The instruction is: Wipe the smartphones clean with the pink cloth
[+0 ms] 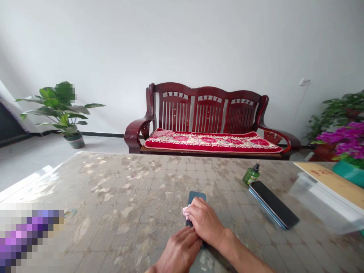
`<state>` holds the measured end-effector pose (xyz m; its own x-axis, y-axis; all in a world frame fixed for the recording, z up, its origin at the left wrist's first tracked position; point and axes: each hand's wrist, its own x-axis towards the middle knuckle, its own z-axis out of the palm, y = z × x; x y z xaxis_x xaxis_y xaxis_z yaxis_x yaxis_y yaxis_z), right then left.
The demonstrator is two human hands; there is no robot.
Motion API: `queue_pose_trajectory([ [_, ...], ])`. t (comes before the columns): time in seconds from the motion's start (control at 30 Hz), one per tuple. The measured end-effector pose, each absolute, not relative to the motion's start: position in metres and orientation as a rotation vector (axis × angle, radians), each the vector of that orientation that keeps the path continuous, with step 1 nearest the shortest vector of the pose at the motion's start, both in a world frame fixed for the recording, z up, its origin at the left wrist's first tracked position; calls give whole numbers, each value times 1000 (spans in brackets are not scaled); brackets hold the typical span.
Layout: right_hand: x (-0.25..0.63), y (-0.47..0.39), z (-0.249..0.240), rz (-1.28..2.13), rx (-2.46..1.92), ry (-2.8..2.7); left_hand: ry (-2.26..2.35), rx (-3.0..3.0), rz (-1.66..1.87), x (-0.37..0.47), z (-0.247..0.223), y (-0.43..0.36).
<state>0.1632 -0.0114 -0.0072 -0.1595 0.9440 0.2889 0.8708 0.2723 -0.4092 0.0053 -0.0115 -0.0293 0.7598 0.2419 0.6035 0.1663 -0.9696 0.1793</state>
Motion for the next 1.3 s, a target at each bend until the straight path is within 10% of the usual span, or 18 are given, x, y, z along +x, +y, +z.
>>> queue_pose_trajectory([
  [0.5, 155, 2, -1, 514, -1550, -1823, 333, 2838, 1221, 16, -53, -19],
  [1.3, 172, 14, -5, 126, -1748, -1950, 218, 2918, 1025, 4, -45, -9],
])
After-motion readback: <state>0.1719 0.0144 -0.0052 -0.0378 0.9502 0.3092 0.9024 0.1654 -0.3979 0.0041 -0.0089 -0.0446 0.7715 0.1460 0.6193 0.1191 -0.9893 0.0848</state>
